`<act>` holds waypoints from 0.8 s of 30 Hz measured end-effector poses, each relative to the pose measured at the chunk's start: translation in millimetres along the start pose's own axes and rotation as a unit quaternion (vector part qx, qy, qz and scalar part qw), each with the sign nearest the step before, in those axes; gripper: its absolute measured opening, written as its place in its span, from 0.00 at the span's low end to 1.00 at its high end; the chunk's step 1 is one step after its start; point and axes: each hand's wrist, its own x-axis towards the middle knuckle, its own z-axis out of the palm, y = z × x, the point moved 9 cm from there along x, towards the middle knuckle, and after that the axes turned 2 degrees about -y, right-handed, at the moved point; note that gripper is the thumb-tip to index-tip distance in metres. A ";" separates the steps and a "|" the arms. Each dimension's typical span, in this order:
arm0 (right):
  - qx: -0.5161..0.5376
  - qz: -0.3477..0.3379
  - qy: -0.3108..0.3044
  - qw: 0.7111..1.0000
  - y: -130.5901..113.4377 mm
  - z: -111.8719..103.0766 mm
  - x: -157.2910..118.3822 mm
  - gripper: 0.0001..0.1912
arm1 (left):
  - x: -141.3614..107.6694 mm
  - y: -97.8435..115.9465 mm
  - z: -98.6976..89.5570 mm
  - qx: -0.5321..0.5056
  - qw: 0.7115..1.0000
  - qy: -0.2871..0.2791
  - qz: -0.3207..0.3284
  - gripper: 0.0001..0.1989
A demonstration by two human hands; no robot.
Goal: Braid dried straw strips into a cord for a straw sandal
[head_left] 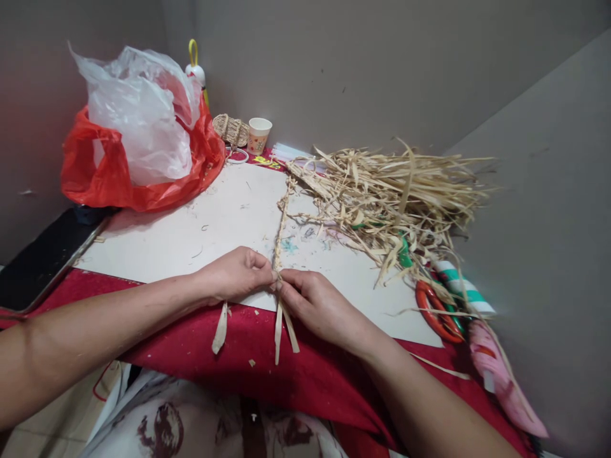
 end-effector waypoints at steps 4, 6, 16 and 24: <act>-0.025 0.008 -0.022 0.999 1.3 -0.3 -1.6 0.14 | 0.8 0.2 -2.1 0.019 0.999 0.021 0.017 0.08; -0.049 0.009 -0.028 0.998 -0.1 -4.1 -2.9 0.14 | 0.4 0.8 -3.6 0.037 0.998 0.034 0.023 0.08; 0.018 0.036 -0.082 0.996 -16.7 5.3 -18.3 0.15 | 0.5 -1.0 -4.1 0.030 0.998 0.047 0.035 0.09; -0.199 0.014 -0.036 0.979 -19.6 32.5 -18.6 0.14 | -3.0 -3.2 1.4 -0.056 0.998 0.036 -0.006 0.09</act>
